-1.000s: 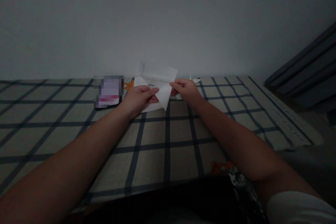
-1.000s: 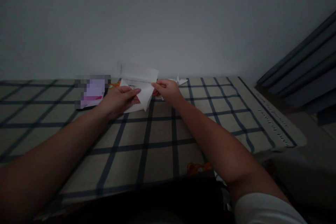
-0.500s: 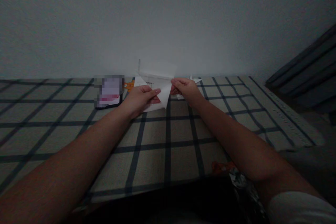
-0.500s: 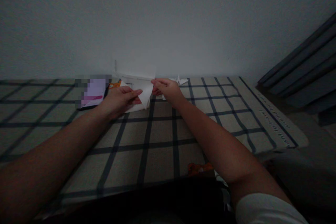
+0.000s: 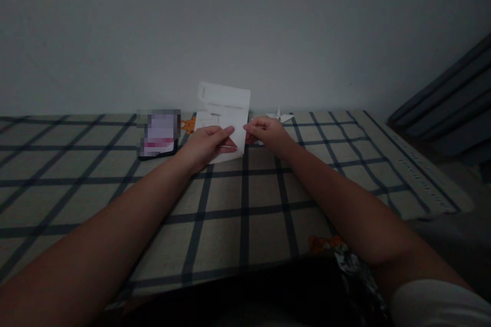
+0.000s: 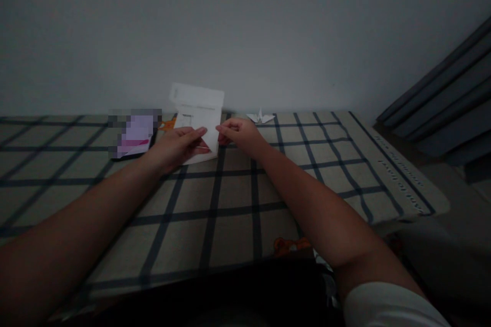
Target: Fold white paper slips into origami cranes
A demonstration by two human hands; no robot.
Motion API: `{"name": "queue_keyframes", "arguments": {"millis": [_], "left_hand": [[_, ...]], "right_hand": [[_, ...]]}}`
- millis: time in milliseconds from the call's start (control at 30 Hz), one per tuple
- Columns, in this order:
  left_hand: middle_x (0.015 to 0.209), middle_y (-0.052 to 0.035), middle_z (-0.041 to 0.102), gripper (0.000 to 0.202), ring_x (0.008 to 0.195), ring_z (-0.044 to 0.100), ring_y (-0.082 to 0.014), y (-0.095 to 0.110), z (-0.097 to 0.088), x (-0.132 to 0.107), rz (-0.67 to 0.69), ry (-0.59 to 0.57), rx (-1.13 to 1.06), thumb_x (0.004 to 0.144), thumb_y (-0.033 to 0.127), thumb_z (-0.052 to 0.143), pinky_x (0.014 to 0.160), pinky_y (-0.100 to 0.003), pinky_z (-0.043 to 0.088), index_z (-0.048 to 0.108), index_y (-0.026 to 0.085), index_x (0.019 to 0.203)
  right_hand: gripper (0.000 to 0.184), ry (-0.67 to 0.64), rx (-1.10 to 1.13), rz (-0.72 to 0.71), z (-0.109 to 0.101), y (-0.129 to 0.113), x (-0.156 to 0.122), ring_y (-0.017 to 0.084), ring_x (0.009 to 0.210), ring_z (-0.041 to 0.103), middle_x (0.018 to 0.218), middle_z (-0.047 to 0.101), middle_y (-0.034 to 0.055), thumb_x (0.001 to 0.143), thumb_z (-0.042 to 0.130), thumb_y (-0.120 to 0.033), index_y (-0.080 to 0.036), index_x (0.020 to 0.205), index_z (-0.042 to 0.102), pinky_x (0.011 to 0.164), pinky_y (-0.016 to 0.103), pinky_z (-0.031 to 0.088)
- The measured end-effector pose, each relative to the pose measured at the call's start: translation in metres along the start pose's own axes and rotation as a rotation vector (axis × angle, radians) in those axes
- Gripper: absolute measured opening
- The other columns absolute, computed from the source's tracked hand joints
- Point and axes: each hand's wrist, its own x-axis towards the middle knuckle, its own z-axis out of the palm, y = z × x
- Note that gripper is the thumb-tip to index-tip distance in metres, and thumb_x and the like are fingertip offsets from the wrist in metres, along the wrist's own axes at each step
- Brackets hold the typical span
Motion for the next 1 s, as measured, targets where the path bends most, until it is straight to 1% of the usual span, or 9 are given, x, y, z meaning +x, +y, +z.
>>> {"name": "queue_keyframes", "arguments": {"millis": [133, 300, 400, 500, 600, 667, 733, 900, 1000], "left_hand": [[0.059, -0.0055, 0.069, 0.032, 0.053, 0.065, -0.0108, 0.004, 0.002, -0.004, 0.014, 0.009, 0.133, 0.082, 0.032, 0.078, 0.061, -0.02, 0.054, 0.063, 0.012, 0.063], [0.05, -0.0035, 0.064, 0.032, 0.045, 0.057, -0.009, 0.01, 0.003, -0.011, 0.021, 0.04, 0.296, 0.086, 0.029, 0.074, 0.054, -0.02, 0.049, 0.063, 0.014, 0.06], [0.051, -0.0047, 0.066, 0.034, 0.045, 0.056, -0.0094, 0.012, 0.004, -0.014, 0.008, 0.014, 0.367, 0.085, 0.032, 0.074, 0.052, -0.02, 0.048, 0.063, 0.015, 0.058], [0.055, -0.0065, 0.069, 0.035, 0.046, 0.059, -0.0105, 0.01, 0.004, -0.014, -0.035, -0.032, 0.356, 0.085, 0.034, 0.074, 0.053, -0.021, 0.05, 0.063, 0.015, 0.057], [0.062, -0.0082, 0.073, 0.034, 0.054, 0.065, -0.0127, 0.007, 0.002, -0.01, -0.07, -0.11, 0.283, 0.084, 0.039, 0.074, 0.059, -0.023, 0.053, 0.066, 0.015, 0.061], [0.068, -0.0082, 0.075, 0.031, 0.061, 0.069, -0.0137, 0.005, 0.0, -0.009, -0.06, -0.181, 0.254, 0.081, 0.041, 0.076, 0.064, -0.023, 0.055, 0.069, 0.015, 0.065], [0.07, -0.0068, 0.075, 0.029, 0.063, 0.069, -0.013, 0.004, 0.0, -0.01, -0.031, -0.214, 0.259, 0.078, 0.041, 0.079, 0.066, -0.022, 0.055, 0.069, 0.015, 0.068], [0.066, -0.0045, 0.073, 0.031, 0.057, 0.065, -0.0107, 0.006, 0.003, -0.013, 0.017, -0.126, 0.309, 0.078, 0.04, 0.079, 0.057, -0.02, 0.05, 0.063, 0.016, 0.065], [0.065, -0.0042, 0.072, 0.031, 0.055, 0.064, -0.011, 0.006, 0.004, -0.013, -0.012, -0.105, 0.264, 0.077, 0.038, 0.079, 0.058, -0.021, 0.052, 0.06, 0.017, 0.065]], "right_hand": [[0.029, 0.003, 0.013, -0.011, 0.002, -0.001, -0.001, 0.011, 0.064, 0.065, 0.069, 0.07, 0.0021, 0.083, 0.072, -0.042, -0.015, 0.074, 0.066, 0.067, 0.026, 0.056], [0.034, -0.037, 0.131, 0.077, 0.004, 0.004, 0.001, 0.011, 0.062, 0.066, 0.067, 0.069, 0.0008, 0.084, 0.068, -0.049, -0.017, 0.073, 0.063, 0.063, 0.025, 0.055], [0.036, 0.013, 0.078, 0.04, 0.002, 0.006, 0.003, 0.012, 0.062, 0.065, 0.069, 0.069, 0.0006, 0.082, 0.07, -0.052, -0.017, 0.077, 0.064, 0.063, 0.025, 0.054], [0.037, 0.058, -0.024, -0.021, 0.0, 0.006, 0.002, 0.012, 0.062, 0.064, 0.068, 0.07, 0.0011, 0.081, 0.071, -0.052, -0.016, 0.076, 0.066, 0.061, 0.024, 0.052], [0.037, 0.106, -0.076, -0.069, 0.0, 0.004, 0.0, 0.012, 0.06, 0.063, 0.066, 0.068, 0.0004, 0.083, 0.069, -0.052, -0.016, 0.074, 0.066, 0.059, 0.024, 0.05], [0.037, 0.152, -0.098, -0.103, 0.001, 0.003, 0.0, 0.011, 0.06, 0.062, 0.064, 0.066, -0.0003, 0.084, 0.068, -0.052, -0.017, 0.072, 0.064, 0.058, 0.024, 0.049], [0.037, 0.186, -0.109, -0.119, 0.001, 0.003, 0.001, 0.011, 0.06, 0.062, 0.063, 0.066, -0.0006, 0.084, 0.068, -0.052, -0.018, 0.07, 0.063, 0.058, 0.024, 0.048], [0.038, 0.217, -0.112, -0.115, 0.004, 0.002, 0.0, 0.011, 0.061, 0.062, 0.063, 0.065, -0.0006, 0.085, 0.067, -0.053, -0.019, 0.069, 0.061, 0.061, 0.024, 0.049], [0.04, 0.234, -0.136, -0.116, 0.005, 0.0, -0.001, 0.011, 0.062, 0.061, 0.063, 0.066, 0.0002, 0.086, 0.066, -0.054, -0.019, 0.067, 0.06, 0.062, 0.025, 0.049]]}}
